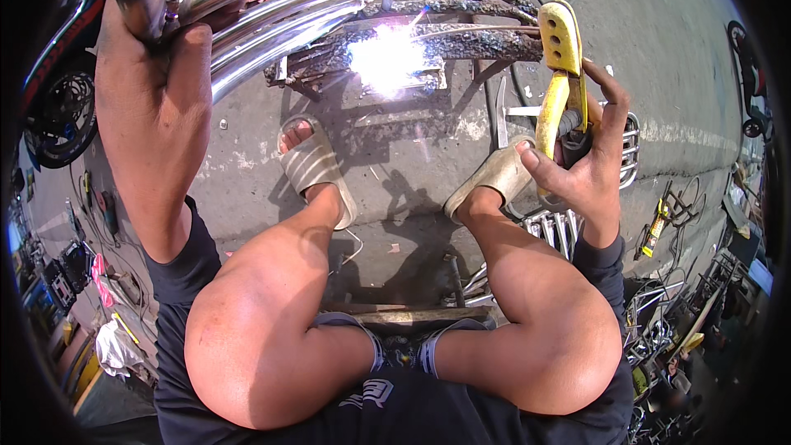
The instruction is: The person welds a chrome metal frame using a handheld welding torch, then uses a curved metal bar to tap and inspect the welds. The person repeats this process on a second frame.
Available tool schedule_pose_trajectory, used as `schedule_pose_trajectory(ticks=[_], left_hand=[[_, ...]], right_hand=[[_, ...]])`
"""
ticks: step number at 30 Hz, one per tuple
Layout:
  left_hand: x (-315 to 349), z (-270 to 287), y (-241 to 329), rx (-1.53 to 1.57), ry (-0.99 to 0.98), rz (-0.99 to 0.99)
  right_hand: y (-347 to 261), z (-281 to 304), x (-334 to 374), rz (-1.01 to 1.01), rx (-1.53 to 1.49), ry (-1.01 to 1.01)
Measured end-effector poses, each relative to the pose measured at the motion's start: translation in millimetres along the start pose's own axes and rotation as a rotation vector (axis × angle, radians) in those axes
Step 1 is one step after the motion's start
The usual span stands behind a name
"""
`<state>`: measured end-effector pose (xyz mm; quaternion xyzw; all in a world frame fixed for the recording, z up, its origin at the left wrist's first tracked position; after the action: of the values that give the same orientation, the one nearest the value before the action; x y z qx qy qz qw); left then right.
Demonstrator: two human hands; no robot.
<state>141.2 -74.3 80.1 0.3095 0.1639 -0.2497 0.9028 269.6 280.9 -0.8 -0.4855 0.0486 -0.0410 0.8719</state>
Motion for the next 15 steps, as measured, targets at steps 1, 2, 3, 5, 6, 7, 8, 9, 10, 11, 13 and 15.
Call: schedule_pose_trajectory(ticks=[1,2,3,5,6,7,8,9,10,11,13,15], left_hand=[[1,1,-1,-0.005,-0.014,0.009],[1,2,-2,-0.039,-0.009,0.023],[0,4,-3,-0.062,-0.002,0.035],[0,5,-5,-0.153,0.002,0.035],[-2,5,-6,-0.130,0.009,0.034],[-3,5,-7,-0.105,0.017,0.030],[-5,4,-9,-0.101,0.012,0.038],[-7,4,-10,-0.097,0.007,0.048],[-8,4,-11,-0.096,0.004,0.059],[-8,4,-12,-0.101,0.008,0.057],[-8,4,-11,-0.112,0.010,0.051],[-8,4,-12,-0.127,0.012,0.058]], right_hand=[[4,0,1,-0.012,-0.026,-0.016],[1,0,2,0.143,0.043,0.012],[0,-1,3,0.249,0.014,0.014],[-6,-2,10,0.512,0.033,0.034],[-5,-4,12,0.531,0.074,0.044],[-5,-7,14,0.564,0.116,0.060],[-6,-11,15,0.586,0.149,0.062],[-7,-15,16,0.621,0.179,0.064],[-9,-20,15,0.682,0.172,0.073],[-10,-24,13,0.687,0.158,0.104],[-12,-29,9,0.706,0.152,0.107],[-14,-34,6,0.694,0.151,0.104]])
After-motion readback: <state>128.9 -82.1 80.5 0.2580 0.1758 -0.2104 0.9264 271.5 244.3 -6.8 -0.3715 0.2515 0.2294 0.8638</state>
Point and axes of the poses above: each hand's wrist, its own x-axis away from the middle knuckle, its own z-axis out of the back of the hand, y = z × x, the point moved 5 cm from there along -x, towards the middle knuckle, and after that the axes turned 2 degrees about z, right-handed, at the moved point
